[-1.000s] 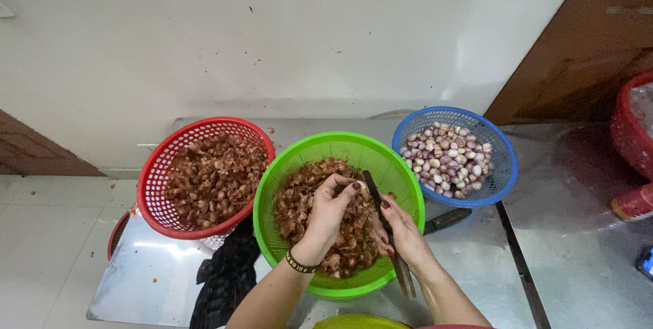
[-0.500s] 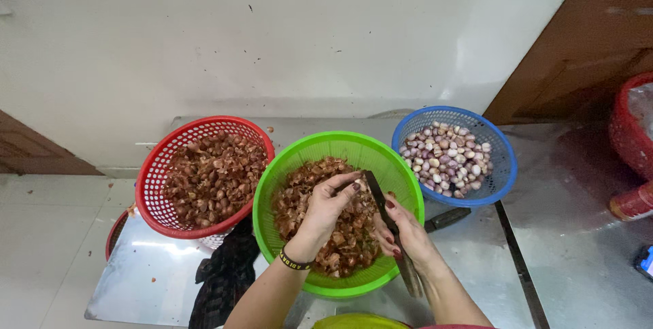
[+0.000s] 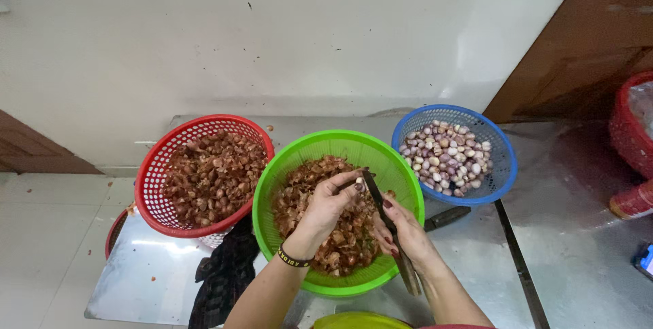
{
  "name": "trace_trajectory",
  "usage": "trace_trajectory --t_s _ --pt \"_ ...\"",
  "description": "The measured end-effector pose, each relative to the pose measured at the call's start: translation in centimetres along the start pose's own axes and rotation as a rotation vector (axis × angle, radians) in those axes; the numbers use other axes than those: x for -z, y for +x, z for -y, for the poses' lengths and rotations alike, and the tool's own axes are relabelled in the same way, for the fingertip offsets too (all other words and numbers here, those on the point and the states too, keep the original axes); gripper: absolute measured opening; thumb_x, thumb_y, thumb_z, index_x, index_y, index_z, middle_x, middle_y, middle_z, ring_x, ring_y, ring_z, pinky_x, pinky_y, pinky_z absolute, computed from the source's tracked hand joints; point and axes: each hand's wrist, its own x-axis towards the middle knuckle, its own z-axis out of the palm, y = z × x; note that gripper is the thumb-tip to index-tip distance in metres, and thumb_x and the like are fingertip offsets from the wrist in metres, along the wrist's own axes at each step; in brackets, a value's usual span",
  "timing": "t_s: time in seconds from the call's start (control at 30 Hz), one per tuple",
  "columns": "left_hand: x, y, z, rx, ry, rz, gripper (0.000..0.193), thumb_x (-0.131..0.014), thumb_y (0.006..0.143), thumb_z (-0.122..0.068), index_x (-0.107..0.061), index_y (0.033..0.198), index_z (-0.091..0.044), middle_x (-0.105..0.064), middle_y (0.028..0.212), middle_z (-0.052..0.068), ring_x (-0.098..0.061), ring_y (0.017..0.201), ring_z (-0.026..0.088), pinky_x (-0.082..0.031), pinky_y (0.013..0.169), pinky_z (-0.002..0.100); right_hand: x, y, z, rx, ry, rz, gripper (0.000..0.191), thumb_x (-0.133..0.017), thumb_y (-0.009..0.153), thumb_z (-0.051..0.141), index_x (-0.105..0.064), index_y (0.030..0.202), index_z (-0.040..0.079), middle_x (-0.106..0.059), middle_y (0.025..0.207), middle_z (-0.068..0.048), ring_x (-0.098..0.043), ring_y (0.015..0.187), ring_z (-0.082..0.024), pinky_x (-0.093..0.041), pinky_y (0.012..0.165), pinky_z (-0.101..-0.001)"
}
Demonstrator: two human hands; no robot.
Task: The person peels shallots at a metal table, using a small knife to trim the root ends and removing the dry outer skins by hand. Peeled shallots are placed in a blue basket while skins collect in a green basket, and the person occasionally reaches into a red basket for more unpeeled shallots.
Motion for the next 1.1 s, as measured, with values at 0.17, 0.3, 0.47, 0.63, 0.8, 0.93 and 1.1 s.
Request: trace_trajectory --t_s 0.17,0.3,0.47,0.63,0.8,0.93,1.1 --pt "0.1 0.0 -0.2 0.063 -0.044 -0.054 0.035 -0.065 0.098 -0.007 -0.065 0.133 0.000 -0.073 0.113 0.004 -0.069 0.095 0.011 -0.058 0.081 0.028 1.1 1.0 -0.2 0.037 -0.007 -0.065 0.055 -0.040 0.105 0.037 -0.042 0.156 0.014 -0.041 0.058 0.002 -0.039 0.042 -0.009 -0.036 0.039 -0.0246" --pt "0.2 0.3 -0.4 0.082 -0.146 -0.072 0.034 -0.066 0.096 -0.009 -0.064 0.129 -0.003 -0.072 0.119 0.007 -0.071 0.103 0.016 -0.060 0.085 0.033 1.6 1.6 0.1 0.067 0.015 -0.179 0.057 -0.042 0.104 0.033 -0.039 0.159 0.018 -0.041 0.059 0.003 -0.039 0.043 -0.008 -0.035 0.040 -0.0235" --pt "0.2 0.6 0.8 0.065 -0.135 -0.106 0.033 -0.067 0.097 -0.006 -0.064 0.129 -0.001 -0.073 0.117 0.007 -0.070 0.103 0.016 -0.060 0.087 0.033 0.5 1.2 -0.7 0.088 -0.088 0.007 0.062 -0.044 0.102 0.035 -0.029 0.162 0.024 -0.042 0.059 0.002 -0.039 0.042 -0.009 -0.036 0.039 -0.0244" --pt "1.0 0.8 1.7 0.083 -0.244 -0.063 0.031 -0.067 0.098 -0.007 -0.065 0.128 -0.001 -0.072 0.112 0.008 -0.069 0.099 0.017 -0.060 0.085 0.034 0.2 1.6 -1.0 0.088 -0.056 0.057 0.062 -0.046 0.103 0.035 -0.032 0.163 0.022 -0.041 0.059 0.001 -0.040 0.043 -0.010 -0.039 0.041 -0.0247" --pt "1.3 0.6 2.0 0.132 -0.303 -0.059 0.028 -0.067 0.097 -0.006 -0.066 0.124 -0.002 -0.074 0.111 0.007 -0.070 0.096 0.016 -0.059 0.083 0.034 0.7 1.4 -0.4 -0.012 0.161 0.106 0.057 -0.043 0.104 0.036 -0.038 0.159 0.020 -0.041 0.058 0.003 -0.036 0.039 -0.007 -0.033 0.037 -0.0216" --pt "1.1 0.6 2.0 0.073 -0.247 -0.065 0.026 -0.068 0.097 -0.007 -0.069 0.122 0.001 -0.075 0.108 0.007 -0.070 0.097 0.016 -0.060 0.085 0.034 0.5 1.4 -0.2 0.003 0.191 0.118 0.057 -0.045 0.104 0.039 -0.042 0.156 0.015 -0.041 0.057 0.003 -0.038 0.039 -0.007 -0.033 0.037 -0.0223" --pt "0.2 0.1 1.7 -0.014 -0.025 -0.102 0.033 -0.071 0.100 -0.009 -0.070 0.132 0.002 -0.071 0.104 0.005 -0.062 0.086 0.012 -0.051 0.075 0.027 0.1 1.4 -0.9 0.055 0.082 0.094 0.060 -0.050 0.103 0.036 -0.040 0.159 0.016 -0.042 0.059 0.004 -0.039 0.041 -0.008 -0.036 0.039 -0.0230"
